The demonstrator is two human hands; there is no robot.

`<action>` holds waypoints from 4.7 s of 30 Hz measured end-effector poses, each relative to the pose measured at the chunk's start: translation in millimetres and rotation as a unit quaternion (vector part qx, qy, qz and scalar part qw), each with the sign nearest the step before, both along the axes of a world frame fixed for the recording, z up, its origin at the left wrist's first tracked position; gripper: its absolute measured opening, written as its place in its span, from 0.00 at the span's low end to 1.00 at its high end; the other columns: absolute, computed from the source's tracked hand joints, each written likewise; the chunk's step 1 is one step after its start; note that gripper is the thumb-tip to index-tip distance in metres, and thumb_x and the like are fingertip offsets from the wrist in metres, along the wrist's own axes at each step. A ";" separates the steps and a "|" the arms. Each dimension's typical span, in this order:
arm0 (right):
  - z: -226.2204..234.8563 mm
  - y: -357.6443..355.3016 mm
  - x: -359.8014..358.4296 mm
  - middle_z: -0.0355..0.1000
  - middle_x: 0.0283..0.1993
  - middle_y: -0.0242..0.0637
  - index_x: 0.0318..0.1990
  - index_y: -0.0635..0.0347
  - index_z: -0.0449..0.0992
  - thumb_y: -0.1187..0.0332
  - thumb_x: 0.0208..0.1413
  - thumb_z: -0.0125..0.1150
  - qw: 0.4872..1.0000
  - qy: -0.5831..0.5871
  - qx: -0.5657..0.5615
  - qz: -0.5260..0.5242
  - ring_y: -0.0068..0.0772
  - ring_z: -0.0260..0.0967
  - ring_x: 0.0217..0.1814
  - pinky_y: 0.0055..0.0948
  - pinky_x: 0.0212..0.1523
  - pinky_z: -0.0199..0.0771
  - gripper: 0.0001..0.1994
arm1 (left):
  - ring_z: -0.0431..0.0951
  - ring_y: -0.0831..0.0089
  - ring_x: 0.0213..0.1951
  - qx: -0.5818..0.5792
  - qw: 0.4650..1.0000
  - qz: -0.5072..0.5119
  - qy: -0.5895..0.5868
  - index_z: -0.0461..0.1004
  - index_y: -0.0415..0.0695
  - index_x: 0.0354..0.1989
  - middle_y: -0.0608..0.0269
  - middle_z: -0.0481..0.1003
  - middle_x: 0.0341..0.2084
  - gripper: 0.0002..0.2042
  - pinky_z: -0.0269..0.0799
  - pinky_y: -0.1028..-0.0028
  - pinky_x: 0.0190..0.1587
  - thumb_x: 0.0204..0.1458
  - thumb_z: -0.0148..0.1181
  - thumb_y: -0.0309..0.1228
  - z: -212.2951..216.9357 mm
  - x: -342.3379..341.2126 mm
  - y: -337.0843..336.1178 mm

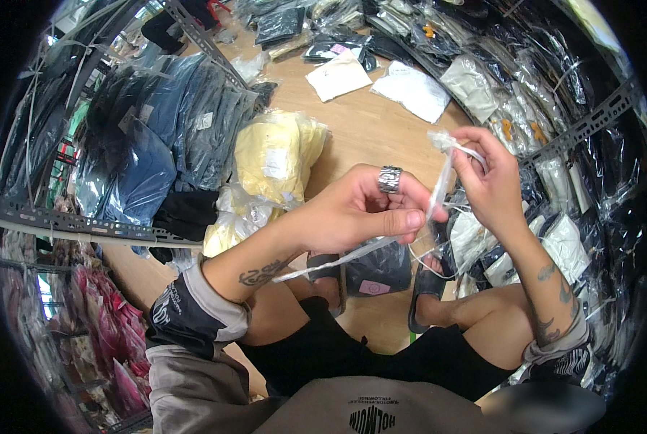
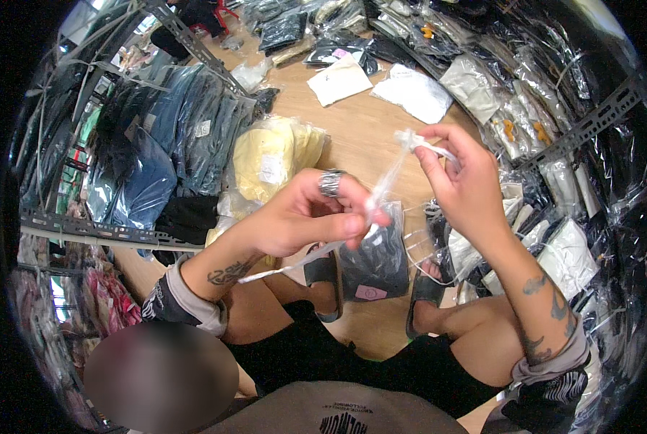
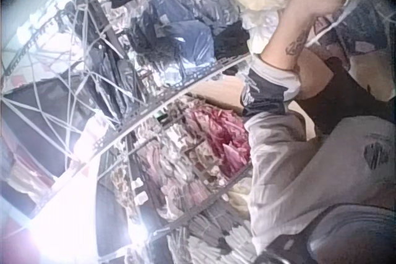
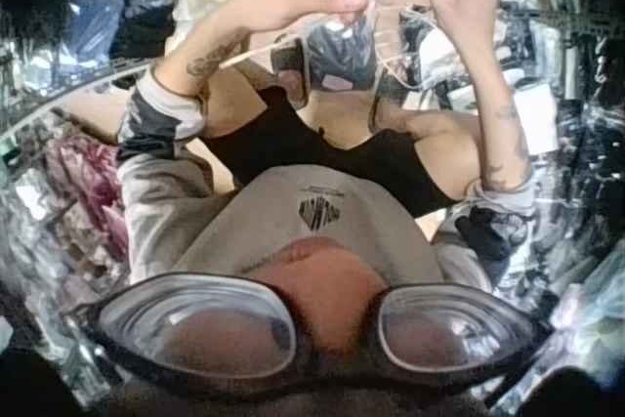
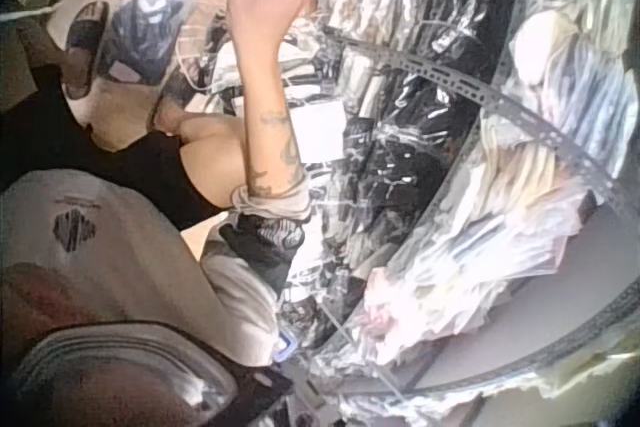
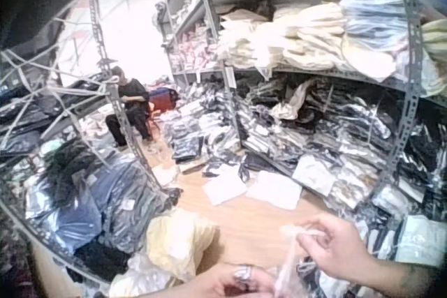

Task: The person sits on the floor in a stockroom and ties a white elastic band around a bundle of packaged clothing. They repeatedly wrap and knot the band to secure the bundle.

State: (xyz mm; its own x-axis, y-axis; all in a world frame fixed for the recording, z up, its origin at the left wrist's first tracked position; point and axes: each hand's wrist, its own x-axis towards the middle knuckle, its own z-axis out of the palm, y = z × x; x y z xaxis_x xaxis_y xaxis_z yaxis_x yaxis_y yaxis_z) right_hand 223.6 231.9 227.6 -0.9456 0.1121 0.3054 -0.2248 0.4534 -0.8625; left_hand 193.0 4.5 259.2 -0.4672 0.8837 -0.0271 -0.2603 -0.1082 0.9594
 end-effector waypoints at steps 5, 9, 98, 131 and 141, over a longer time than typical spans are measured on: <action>-18.5 25.7 -16.7 0.71 0.25 0.31 0.42 0.67 0.74 0.70 0.57 0.56 0.998 -0.037 -0.045 0.004 0.17 0.68 0.27 0.21 0.28 0.67 0.10 | 0.72 0.78 0.26 0.226 0.970 0.074 0.046 0.71 0.39 0.46 0.64 0.73 0.24 0.11 0.70 0.77 0.31 0.57 0.54 0.30 -3.4 -8.7 -8.3; -47.7 70.5 -21.4 0.72 0.24 0.35 0.42 0.69 0.74 0.66 0.58 0.55 0.985 -0.155 0.068 0.033 0.20 0.69 0.25 0.24 0.26 0.67 0.13 | 0.62 0.80 0.22 0.259 0.919 0.295 -0.041 0.64 0.44 0.56 0.71 0.66 0.24 0.17 0.60 0.79 0.27 0.58 0.48 0.30 15.9 -25.0 -20.7; 21.0 -38.6 -6.8 0.67 0.27 0.39 0.31 0.67 0.76 0.82 0.46 0.61 0.962 0.190 0.191 0.043 0.31 0.64 0.27 0.24 0.27 0.62 0.04 | 0.79 0.76 0.34 -0.064 0.998 0.025 -0.007 0.76 0.34 0.39 0.56 0.79 0.33 0.13 0.75 0.78 0.39 0.44 0.68 0.25 -35.5 -29.0 -10.2; 8.2 12.0 -25.8 0.68 0.35 0.33 0.35 0.69 0.74 0.77 0.57 0.55 0.980 0.164 0.071 -0.083 0.20 0.64 0.37 0.15 0.38 0.62 0.03 | 0.77 0.79 0.31 -0.022 0.997 -0.053 -0.055 0.71 0.36 0.36 0.60 0.77 0.29 0.11 0.74 0.80 0.33 0.46 0.66 0.22 -27.0 -16.1 1.9; -14.0 21.2 -32.8 0.67 0.33 0.31 0.35 0.68 0.73 0.72 0.60 0.53 0.992 0.070 0.089 -0.061 0.18 0.62 0.35 0.17 0.37 0.60 0.07 | 0.77 0.78 0.30 0.091 0.984 0.039 -0.147 0.69 0.38 0.41 0.63 0.75 0.27 0.11 0.76 0.78 0.35 0.51 0.61 0.24 -13.2 -18.1 -0.7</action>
